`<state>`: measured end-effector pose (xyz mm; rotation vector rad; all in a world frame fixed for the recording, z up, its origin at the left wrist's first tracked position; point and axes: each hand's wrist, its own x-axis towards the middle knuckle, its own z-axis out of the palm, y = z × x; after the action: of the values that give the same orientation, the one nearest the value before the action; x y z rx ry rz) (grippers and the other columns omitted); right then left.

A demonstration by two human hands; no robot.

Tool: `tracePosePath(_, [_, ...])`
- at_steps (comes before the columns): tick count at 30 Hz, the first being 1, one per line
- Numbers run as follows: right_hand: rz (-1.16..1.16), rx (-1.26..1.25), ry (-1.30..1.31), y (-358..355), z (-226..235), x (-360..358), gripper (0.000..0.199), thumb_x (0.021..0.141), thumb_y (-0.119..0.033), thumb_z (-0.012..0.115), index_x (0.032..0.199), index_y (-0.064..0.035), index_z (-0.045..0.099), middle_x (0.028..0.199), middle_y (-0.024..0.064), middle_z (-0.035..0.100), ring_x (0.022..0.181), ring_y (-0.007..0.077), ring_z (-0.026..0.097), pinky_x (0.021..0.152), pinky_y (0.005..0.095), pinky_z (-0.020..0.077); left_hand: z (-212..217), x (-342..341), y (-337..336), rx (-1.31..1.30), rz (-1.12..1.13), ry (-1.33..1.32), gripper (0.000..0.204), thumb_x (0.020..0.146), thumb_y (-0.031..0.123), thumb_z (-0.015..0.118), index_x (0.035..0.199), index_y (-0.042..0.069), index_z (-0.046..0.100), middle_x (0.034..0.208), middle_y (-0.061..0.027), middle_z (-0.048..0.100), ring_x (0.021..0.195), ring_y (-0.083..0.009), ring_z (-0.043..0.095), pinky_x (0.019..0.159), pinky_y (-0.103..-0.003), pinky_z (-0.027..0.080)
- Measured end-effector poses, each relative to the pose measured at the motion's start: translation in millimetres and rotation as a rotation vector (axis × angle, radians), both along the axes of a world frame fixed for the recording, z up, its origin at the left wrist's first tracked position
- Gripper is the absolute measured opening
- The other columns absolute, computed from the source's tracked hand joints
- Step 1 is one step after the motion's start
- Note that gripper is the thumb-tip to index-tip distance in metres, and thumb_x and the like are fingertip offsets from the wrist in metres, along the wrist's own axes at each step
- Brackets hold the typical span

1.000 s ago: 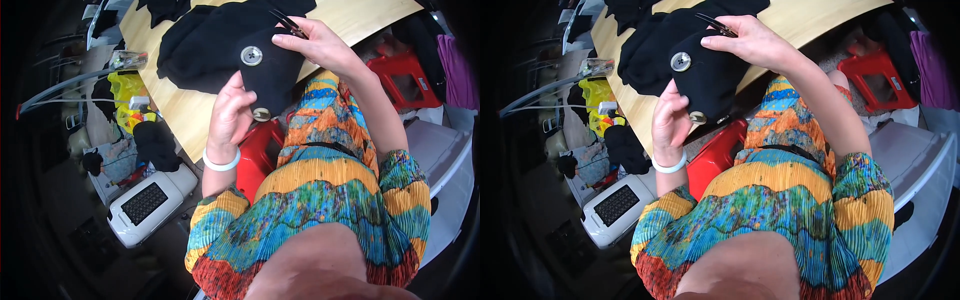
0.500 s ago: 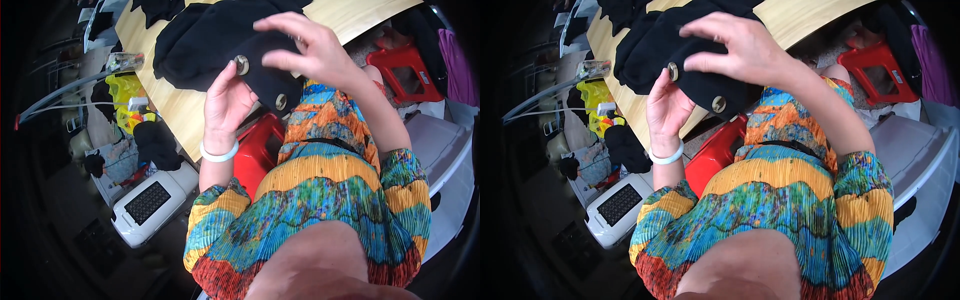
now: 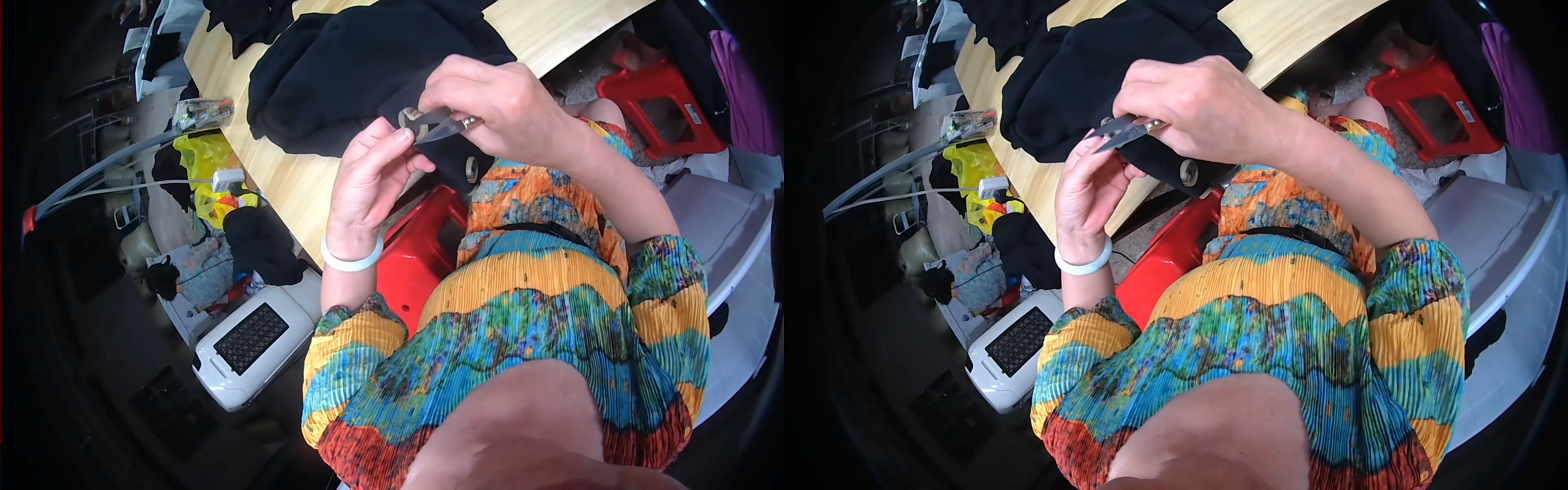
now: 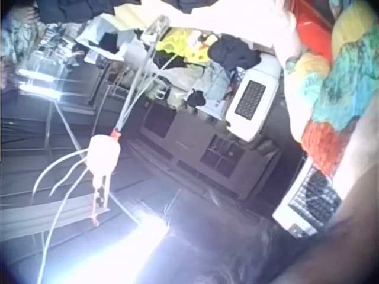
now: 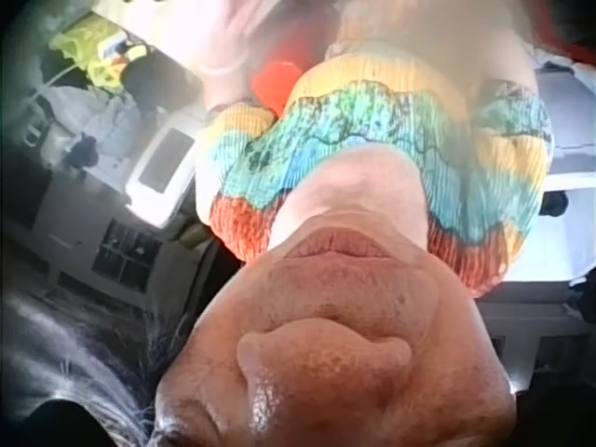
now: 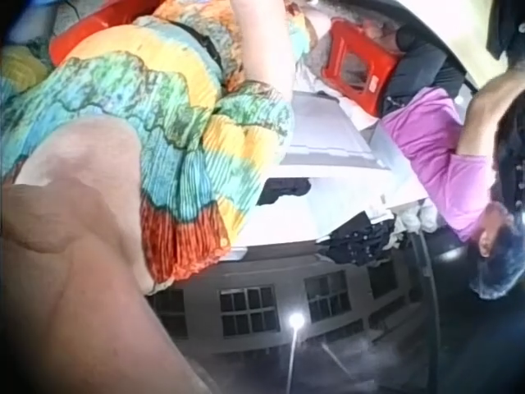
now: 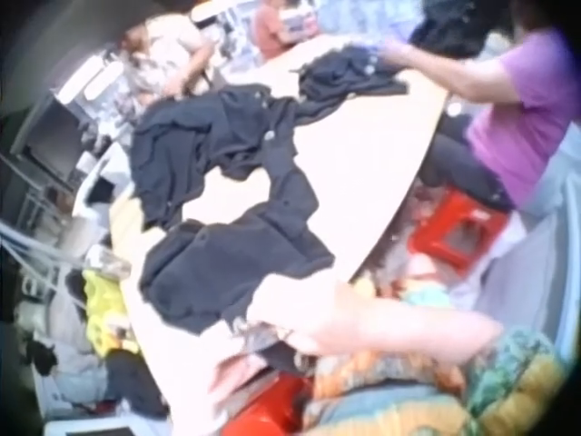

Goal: Inspecting black garments and using thread nippers to trim excess threads around eyelets and seams.

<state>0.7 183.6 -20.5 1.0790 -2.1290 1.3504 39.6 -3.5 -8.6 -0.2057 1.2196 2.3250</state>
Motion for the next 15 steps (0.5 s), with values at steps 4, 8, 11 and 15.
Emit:
tracePosePath(4, [-0.097,-0.106,0.009,8.1,8.5,-13.5,0.012,0.068,-0.004,0.060,0.080,-0.0053,0.056,0.076,0.0056,0.055,0.061,0.0199,0.056,0.052,0.0270,0.0452,-2.3,2.6,-0.7,0.043,-0.001,0.140,0.017,0.081,0.004,0.053,0.098,0.000,0.054,0.093,-0.0099,0.058,0.075,-0.0159,0.056,0.063,-0.027,0.049])
tracePosePath(8, [-0.121,-0.543,-0.733,20.8,34.2,2.2,0.019,0.079,-0.009,0.060,0.094,-0.0010,0.051,0.078,-0.0001,0.051,0.072,0.0053,0.049,0.066,0.0184,0.0412,-2.2,8.6,4.2,0.077,0.075,0.205,0.021,0.080,0.004,0.055,0.101,0.001,0.054,0.095,-0.0102,0.058,0.076,-0.0173,0.056,0.063,-0.028,0.048])
tracePosePath(11, [-0.093,-0.472,-0.555,25.6,16.4,23.3,0.018,0.085,-0.017,0.050,0.097,-0.0034,0.051,0.075,0.0055,0.055,0.067,0.0114,0.055,0.061,0.0232,0.0435,-3.8,10.2,5.3,0.124,0.113,0.292,0.023,0.080,0.007,0.057,0.102,0.001,0.053,0.096,-0.0106,0.057,0.079,-0.0190,0.056,0.063,-0.029,0.048])
tracePosePath(15, [0.062,-0.338,-0.660,17.7,14.0,50.0,0.020,0.084,-0.016,0.053,0.098,-0.0024,0.049,0.070,0.0055,0.054,0.062,0.0114,0.053,0.057,0.0230,0.0424,-9.9,10.7,1.8,0.018,0.099,0.424,0.038,0.079,0.018,0.061,0.113,0.009,0.048,0.104,-0.0070,0.056,0.086,-0.0207,0.056,0.065,-0.032,0.047])
